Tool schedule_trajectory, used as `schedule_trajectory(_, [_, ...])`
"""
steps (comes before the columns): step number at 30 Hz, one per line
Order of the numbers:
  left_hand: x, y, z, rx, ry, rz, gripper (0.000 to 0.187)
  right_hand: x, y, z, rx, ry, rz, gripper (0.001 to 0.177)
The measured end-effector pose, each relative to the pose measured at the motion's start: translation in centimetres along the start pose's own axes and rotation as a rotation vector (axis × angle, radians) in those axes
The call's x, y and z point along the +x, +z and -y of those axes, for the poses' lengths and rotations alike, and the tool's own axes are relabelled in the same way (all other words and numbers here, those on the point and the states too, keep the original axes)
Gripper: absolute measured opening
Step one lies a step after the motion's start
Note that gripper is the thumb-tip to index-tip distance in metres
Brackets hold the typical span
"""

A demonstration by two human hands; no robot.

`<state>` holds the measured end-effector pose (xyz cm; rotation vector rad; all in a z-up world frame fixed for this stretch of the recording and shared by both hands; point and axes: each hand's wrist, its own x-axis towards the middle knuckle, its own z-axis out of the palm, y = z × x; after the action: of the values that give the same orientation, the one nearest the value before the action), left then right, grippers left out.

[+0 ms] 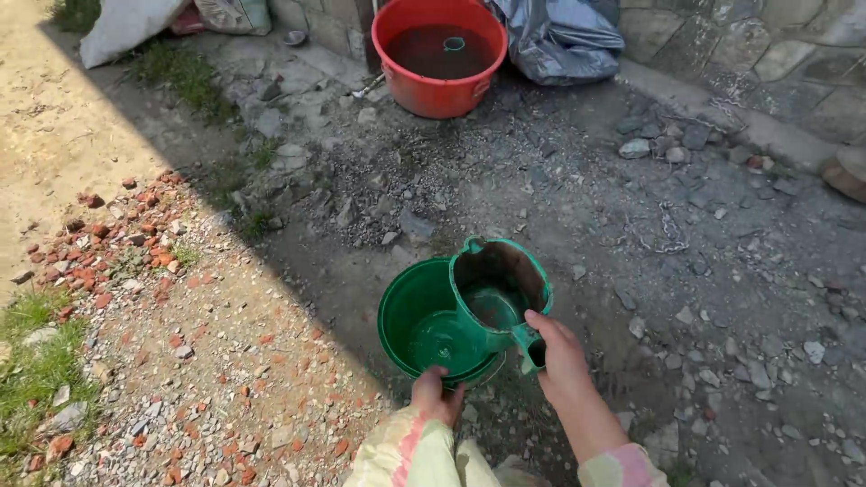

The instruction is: Watering potted plants and refilling a bucket with water from a large tub using a mug

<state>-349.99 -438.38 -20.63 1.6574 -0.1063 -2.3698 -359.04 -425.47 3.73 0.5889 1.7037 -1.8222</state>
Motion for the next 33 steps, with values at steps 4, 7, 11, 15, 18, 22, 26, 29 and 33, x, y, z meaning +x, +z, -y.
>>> schedule_trajectory(4, [6.1, 12.0, -1.9, 0.037, 0.039, 0.056, 0.031, 9.3, 2.6, 7.9, 0.084, 0.037, 0.03, 0.054])
schedule_trajectory(7, [11.2, 19.7, -3.9, -0.053, -0.006, -0.036, 0.032, 21.9, 3.6, 9.5, 0.238, -0.011, -0.056, 0.019])
schedule_trajectory(11, [17.6, 29.5, -8.0, -0.016, -0.007, -0.106, 0.026, 36.7, 7.9, 15.4, 0.26, -0.107, 0.052, 0.017])
schedule_trajectory(15, [21.7, 39.5, -12.2, -0.082, 0.094, -0.187, 0.041, 48.1, 12.7, 24.5, 0.217, -0.218, 0.121, 0.016])
schedule_trajectory(18, [23.8, 46.6, -15.7, -0.099, 0.091, -0.175, 0.037, 53.7, 16.3, 31.8, 0.175, -0.222, 0.2, 0.011])
schedule_trajectory(22, [26.7, 55.9, -19.4, -0.192, 0.146, -0.088, 0.032, 61.7, 22.0, 39.5, 0.135, -0.19, 0.187, 0.012])
schedule_trajectory(26, [34.8, 65.6, -22.9, -0.177, 0.232, -0.055, 0.018, 73.1, 27.5, 45.0, 0.099, -0.253, 0.117, 0.016])
schedule_trajectory(29, [39.1, 74.2, -25.8, -0.265, 0.283, -0.009, 0.018, 81.7, 32.1, 48.9, 0.012, -0.289, 0.052, 0.016])
schedule_trajectory(33, [47.1, 83.8, -28.6, -0.306, 0.315, -0.072, 0.009, 96.5, 36.6, 51.0, -0.301, -0.346, -0.083, 0.025])
